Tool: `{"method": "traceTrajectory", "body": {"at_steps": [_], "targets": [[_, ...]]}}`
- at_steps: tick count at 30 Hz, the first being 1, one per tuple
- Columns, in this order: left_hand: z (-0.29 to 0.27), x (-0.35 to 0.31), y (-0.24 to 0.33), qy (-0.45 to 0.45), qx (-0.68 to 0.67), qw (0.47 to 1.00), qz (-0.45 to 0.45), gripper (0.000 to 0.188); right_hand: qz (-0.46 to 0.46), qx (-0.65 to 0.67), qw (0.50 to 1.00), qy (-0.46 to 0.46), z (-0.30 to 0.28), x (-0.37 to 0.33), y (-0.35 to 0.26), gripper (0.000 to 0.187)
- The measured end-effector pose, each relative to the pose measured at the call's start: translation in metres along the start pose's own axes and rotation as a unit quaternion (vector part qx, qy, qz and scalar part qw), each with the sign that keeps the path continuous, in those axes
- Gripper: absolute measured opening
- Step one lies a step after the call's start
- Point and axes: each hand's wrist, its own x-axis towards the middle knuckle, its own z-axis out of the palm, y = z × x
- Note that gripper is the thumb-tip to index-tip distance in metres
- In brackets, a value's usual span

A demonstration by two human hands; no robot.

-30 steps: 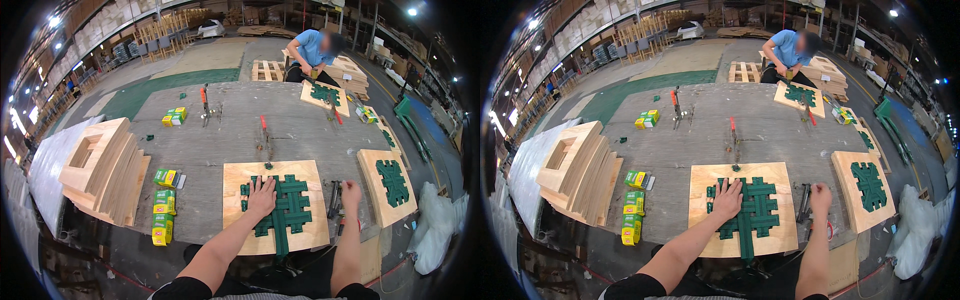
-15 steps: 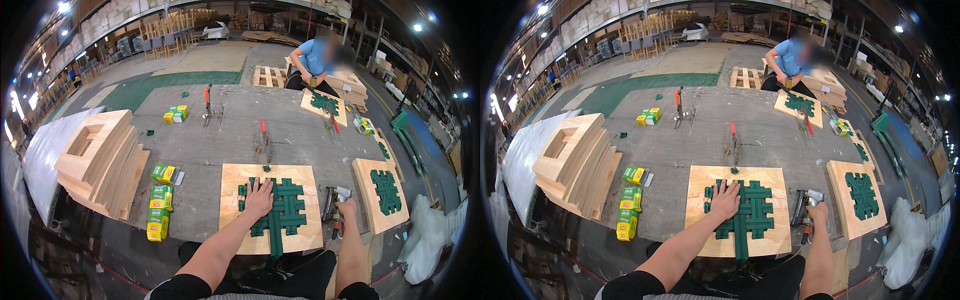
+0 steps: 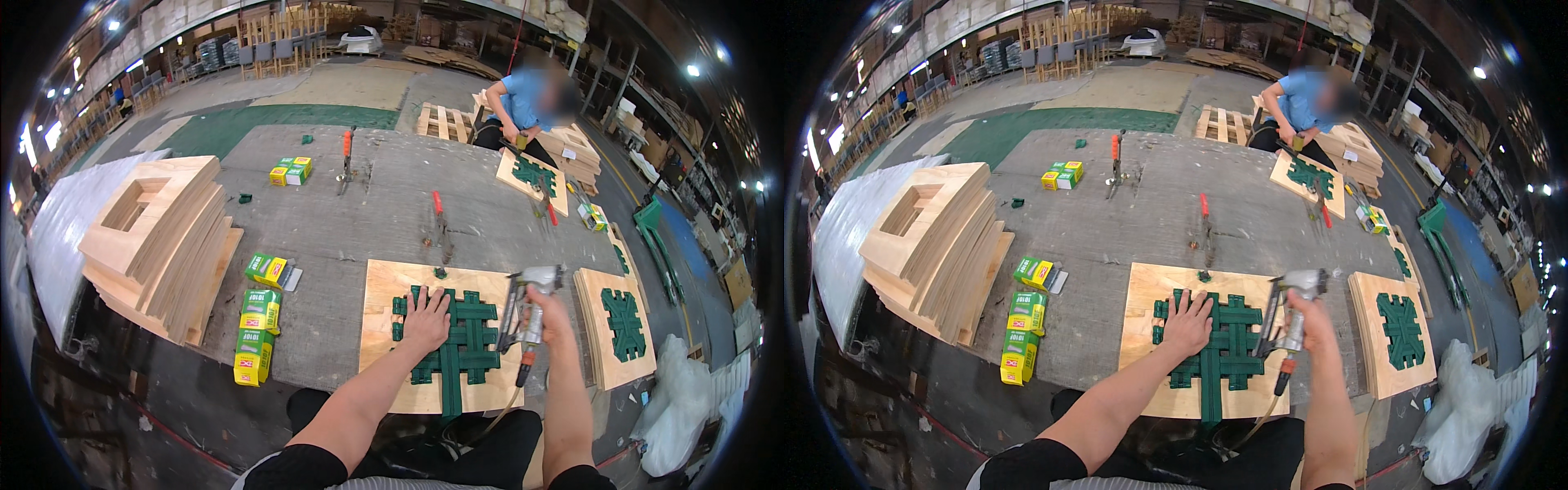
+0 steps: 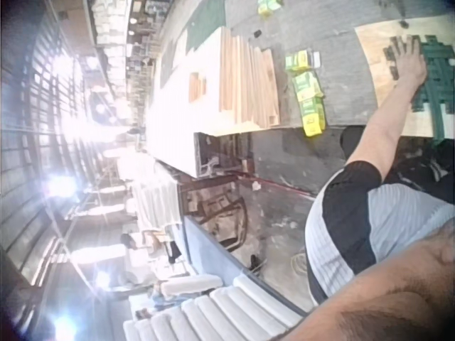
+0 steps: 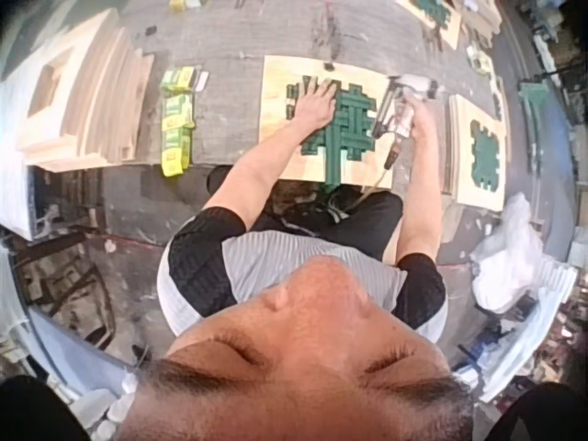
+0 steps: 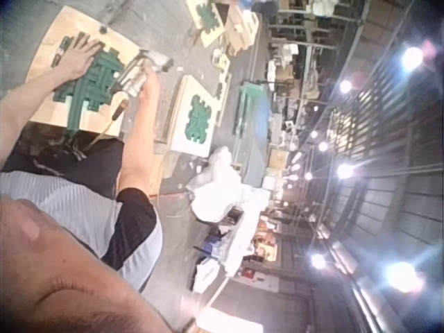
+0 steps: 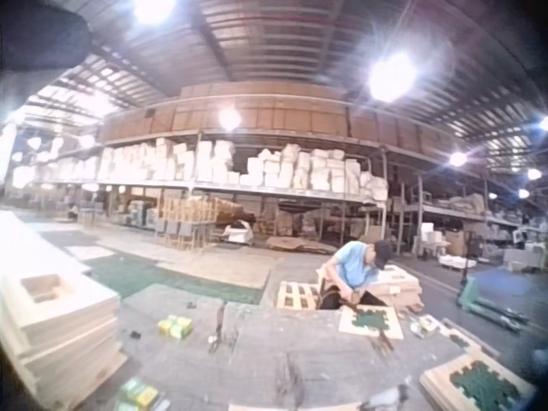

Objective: The person assembles a green woven pattern onto a square wooden board by hand, then uses a pneumatic nail gun to fasten the pattern in place. The person repeats this process across multiple boards, handling green woven strips and wooden boards.

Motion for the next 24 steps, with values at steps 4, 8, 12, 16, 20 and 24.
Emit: {"method": "traceTrajectory", "body": {"at_steps": [4, 8, 12, 16, 20, 24], "targets": [[0.0, -0.001, -0.002, 0.001, -0.013, 1.0, -0.004, 0.055, 0.019, -0.081, 0.996, -0.039, 0.07, 0.015, 0.022, 0.026], [-0.001, -0.001, -0.002, 0.006, -0.027, 1.0, -0.007, 0.055, 0.027, -0.154, 0.987, -0.046, 0.108, 0.029, 0.036, 0.026], [0.0, 0.0, -0.005, 0.005, -0.032, 0.999, -0.013, 0.055, 0.031, -0.206, 0.977, -0.043, 0.126, 0.036, 0.037, 0.029], [0.0, -0.001, -0.009, -0.006, -0.03, 0.999, -0.024, 0.056, 0.037, -0.229, 0.972, -0.04, 0.139, 0.038, 0.04, 0.028], [-0.001, 0.0, -0.005, -0.016, -0.035, 0.999, -0.02, 0.057, 0.047, -0.238, 0.97, -0.027, 0.138, 0.039, 0.043, 0.029], [-0.001, -0.001, -0.008, -0.014, -0.03, 0.999, -0.021, 0.057, 0.038, -0.242, 0.969, -0.036, 0.144, 0.037, 0.044, 0.024]]}}
